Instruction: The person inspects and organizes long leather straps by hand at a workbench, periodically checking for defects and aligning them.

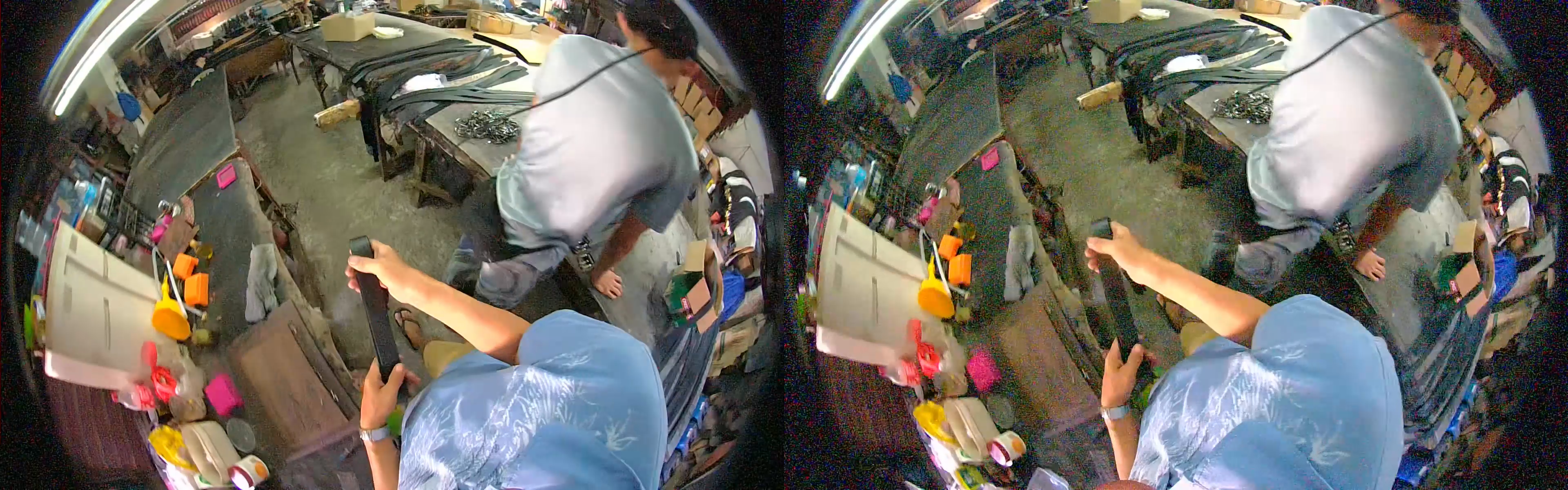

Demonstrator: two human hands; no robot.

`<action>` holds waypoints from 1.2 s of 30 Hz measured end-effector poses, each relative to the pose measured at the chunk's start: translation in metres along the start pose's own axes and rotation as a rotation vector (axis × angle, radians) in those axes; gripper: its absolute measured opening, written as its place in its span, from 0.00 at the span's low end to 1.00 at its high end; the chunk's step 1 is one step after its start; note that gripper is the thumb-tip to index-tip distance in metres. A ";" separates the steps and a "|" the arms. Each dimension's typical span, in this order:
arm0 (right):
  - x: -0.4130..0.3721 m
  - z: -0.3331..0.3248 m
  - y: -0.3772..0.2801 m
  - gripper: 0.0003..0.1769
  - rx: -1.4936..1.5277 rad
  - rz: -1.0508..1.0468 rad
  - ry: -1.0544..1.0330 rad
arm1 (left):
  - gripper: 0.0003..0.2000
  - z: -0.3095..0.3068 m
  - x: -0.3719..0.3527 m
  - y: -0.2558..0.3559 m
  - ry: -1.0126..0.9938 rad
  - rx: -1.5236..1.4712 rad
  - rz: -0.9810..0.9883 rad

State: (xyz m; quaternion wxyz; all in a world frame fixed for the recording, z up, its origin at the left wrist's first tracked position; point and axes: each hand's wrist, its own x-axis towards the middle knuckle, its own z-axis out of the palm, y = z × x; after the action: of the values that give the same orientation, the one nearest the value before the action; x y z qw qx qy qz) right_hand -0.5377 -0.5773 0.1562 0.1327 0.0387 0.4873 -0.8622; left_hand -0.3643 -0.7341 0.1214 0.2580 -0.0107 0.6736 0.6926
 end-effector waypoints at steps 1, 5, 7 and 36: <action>0.028 -0.007 -0.007 0.15 0.003 -0.016 -0.013 | 0.10 -0.005 0.019 0.000 0.023 -0.032 0.046; 0.130 -0.043 -0.037 0.17 0.035 -0.038 -0.020 | 0.11 -0.029 0.100 0.013 0.086 -0.146 -0.051; 0.161 -0.054 -0.051 0.15 0.051 -0.057 0.038 | 0.11 -0.039 0.130 0.040 0.069 -0.042 -0.090; 0.531 -0.297 -0.320 0.08 0.077 -0.607 0.734 | 0.10 -0.265 0.484 0.305 -0.276 0.112 -0.480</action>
State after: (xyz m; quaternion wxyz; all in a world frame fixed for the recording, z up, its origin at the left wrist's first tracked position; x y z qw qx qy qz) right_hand -1.1524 -0.2696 0.1623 -0.3075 0.2013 0.4589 -0.8090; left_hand -0.9855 -0.8040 0.2042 0.5043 -0.0611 0.6475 0.5680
